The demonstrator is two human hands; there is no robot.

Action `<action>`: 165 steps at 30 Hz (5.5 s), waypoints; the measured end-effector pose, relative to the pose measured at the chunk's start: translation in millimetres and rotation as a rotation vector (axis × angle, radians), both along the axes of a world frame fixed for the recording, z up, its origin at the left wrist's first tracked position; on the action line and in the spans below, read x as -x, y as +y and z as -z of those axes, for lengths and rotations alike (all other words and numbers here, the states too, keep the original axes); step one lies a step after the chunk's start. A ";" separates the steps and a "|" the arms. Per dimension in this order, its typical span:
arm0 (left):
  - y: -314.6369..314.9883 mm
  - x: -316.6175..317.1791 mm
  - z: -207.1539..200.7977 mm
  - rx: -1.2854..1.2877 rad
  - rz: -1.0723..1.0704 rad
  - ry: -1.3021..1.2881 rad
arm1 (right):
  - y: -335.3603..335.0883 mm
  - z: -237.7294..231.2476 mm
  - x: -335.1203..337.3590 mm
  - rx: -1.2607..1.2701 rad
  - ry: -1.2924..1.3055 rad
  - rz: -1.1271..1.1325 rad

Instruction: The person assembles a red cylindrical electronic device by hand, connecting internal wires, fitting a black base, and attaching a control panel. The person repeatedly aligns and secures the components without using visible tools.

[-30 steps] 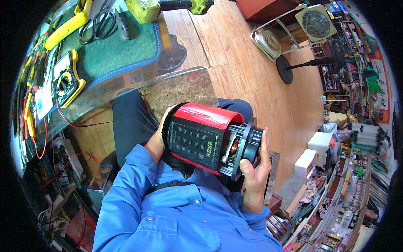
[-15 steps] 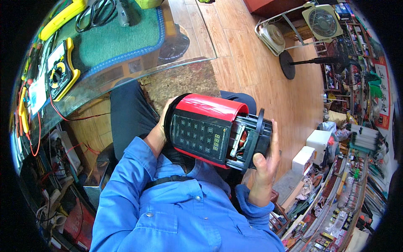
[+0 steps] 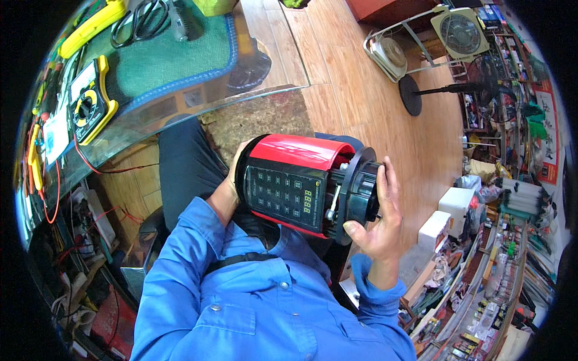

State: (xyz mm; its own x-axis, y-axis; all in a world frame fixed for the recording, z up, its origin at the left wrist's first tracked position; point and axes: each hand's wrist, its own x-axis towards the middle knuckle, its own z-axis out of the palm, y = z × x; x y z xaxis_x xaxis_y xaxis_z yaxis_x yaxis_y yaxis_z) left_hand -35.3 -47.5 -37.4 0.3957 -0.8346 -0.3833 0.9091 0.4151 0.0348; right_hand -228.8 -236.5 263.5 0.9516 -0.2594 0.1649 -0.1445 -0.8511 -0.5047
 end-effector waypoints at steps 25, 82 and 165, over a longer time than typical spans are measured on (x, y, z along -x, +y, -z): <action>12.3 -10.4 -37.4 -0.005 -0.113 0.144 | -30.0 12.0 -43.7 0.013 -0.110 -0.202; 4.4 -32.3 -56.0 -0.110 0.235 -0.026 | 10.1 53.4 -5.2 -0.650 -0.345 0.405; 0.0 -16.4 -26.8 -0.085 0.159 -0.007 | -9.3 44.7 24.1 -0.524 -0.136 0.404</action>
